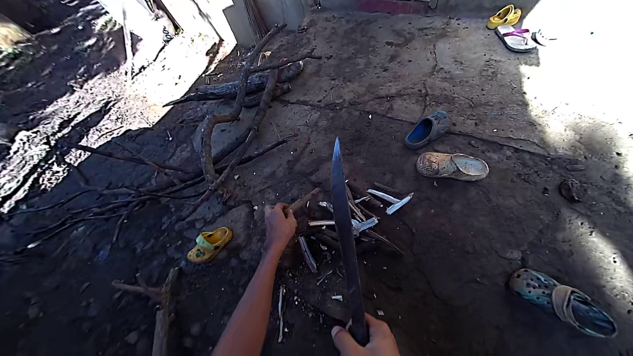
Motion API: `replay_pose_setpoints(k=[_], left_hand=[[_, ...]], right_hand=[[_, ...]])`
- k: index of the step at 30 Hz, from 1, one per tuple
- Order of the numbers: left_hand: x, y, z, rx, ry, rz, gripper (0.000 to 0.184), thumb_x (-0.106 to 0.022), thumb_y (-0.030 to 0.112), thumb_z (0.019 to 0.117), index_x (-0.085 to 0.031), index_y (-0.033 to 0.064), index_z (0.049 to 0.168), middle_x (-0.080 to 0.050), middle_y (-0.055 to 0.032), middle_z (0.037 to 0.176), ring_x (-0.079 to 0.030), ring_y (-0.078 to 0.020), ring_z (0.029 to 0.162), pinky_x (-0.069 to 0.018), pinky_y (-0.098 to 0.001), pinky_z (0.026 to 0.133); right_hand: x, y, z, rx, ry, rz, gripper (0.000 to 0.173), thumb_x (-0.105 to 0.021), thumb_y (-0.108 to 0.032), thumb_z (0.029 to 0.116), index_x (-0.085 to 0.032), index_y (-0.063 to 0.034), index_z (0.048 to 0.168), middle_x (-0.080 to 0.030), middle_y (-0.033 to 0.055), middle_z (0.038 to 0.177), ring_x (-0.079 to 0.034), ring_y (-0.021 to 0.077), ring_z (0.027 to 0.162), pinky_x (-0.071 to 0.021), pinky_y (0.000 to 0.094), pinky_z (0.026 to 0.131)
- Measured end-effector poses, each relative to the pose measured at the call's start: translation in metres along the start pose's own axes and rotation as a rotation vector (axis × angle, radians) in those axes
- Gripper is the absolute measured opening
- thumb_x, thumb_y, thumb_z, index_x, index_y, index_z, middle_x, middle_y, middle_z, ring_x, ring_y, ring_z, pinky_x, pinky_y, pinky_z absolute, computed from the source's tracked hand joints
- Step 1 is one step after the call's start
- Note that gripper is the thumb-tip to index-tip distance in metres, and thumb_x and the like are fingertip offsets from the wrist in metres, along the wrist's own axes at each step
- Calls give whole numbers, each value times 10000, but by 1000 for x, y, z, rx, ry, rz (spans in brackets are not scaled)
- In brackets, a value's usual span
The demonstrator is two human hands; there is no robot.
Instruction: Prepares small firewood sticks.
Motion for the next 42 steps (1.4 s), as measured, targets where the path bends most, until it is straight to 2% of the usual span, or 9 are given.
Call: replay_pose_setpoints(k=[4, 7, 10, 17, 20, 24, 30, 37, 42], left_hand=[[85, -13, -66, -307, 81, 129, 241, -531, 56, 1044, -634, -62, 1228, -490, -323, 1329, -597, -483, 1104, -523, -609, 923], [137, -17, -123, -388, 47, 173, 266, -590, 17, 1004, -606, -53, 1259, -487, -287, 1287, -623, -411, 1000, -558, -541, 844], [152, -35, -168, -412, -41, 123, 331, -656, 19, 959, -611, -36, 1282, -539, -245, 1218, -635, -343, 966, -566, -489, 822], [100, -100, -208, -205, -345, -169, 359, -659, 111, 982, -597, -17, 1311, -612, -186, 1177, -670, -227, 992, -572, -359, 897], [87, -102, -224, -153, -384, -292, 382, -701, 139, 959, -616, -18, 1296, -593, -184, 1244, -661, -189, 1054, -560, -303, 933], [75, -93, -237, -125, -437, -510, 341, -784, 105, 898, -656, -1, 1195, -600, -124, 1173, -665, -125, 1013, -585, -251, 888], [65, -86, -245, -124, -418, -545, 308, -779, 94, 900, -642, -1, 1159, -676, -95, 1141, -690, -87, 994, -585, -242, 871], [67, -87, -248, -59, -340, -492, 313, -801, 120, 881, -601, 8, 1094, -631, -78, 1016, -661, -105, 871, -575, -256, 756], [64, -89, -247, -25, -326, -418, 423, -807, 139, 870, -591, -17, 1198, -609, -83, 1013, -633, -116, 885, -546, -249, 773]], right_hand=[[-3, 10, -1, 9, 21, -24, 156, -667, -216, 974, -644, -74, 913, -576, 27, 557, -569, 139, 429, -526, 310, 433], [-3, 17, 2, 42, 58, -137, 159, -673, -227, 983, -650, -81, 925, -577, 24, 568, -572, 133, 431, -530, 301, 431], [-2, 34, 9, 88, 67, -256, 169, -682, -231, 988, -643, -82, 918, -582, 28, 571, -571, 140, 430, -528, 307, 433], [-6, 69, 23, 240, -20, -553, 185, -707, -307, 923, -661, -128, 921, -604, 1, 608, -599, 121, 475, -542, 312, 481], [-13, 77, 18, 279, -80, -597, 185, -717, -303, 897, -657, -128, 903, -598, -10, 609, -587, 104, 474, -532, 294, 486], [-26, 88, 12, 310, -132, -570, 205, -709, -334, 881, -661, -135, 892, -594, -19, 603, -586, 99, 474, -530, 292, 484], [-35, 97, 7, 333, -171, -534, 332, -595, -458, 978, -636, -146, 871, -572, -47, 575, -563, 73, 455, -513, 256, 472], [-51, 110, 13, 274, -191, -614, 255, -561, -347, 1009, -663, -122, 944, -585, -32, 602, -573, 77, 482, -516, 271, 507], [-60, 114, 14, 259, -193, -639, 242, -548, -322, 1014, -650, -122, 924, -580, -35, 601, -579, 75, 490, -519, 271, 518]])
Point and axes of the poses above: each hand's wrist, its own z-axis towards the middle knuckle, its own x-axis out of the back of the hand, y = z × x, the point moved 3 cm from there along z, towards the middle knuckle
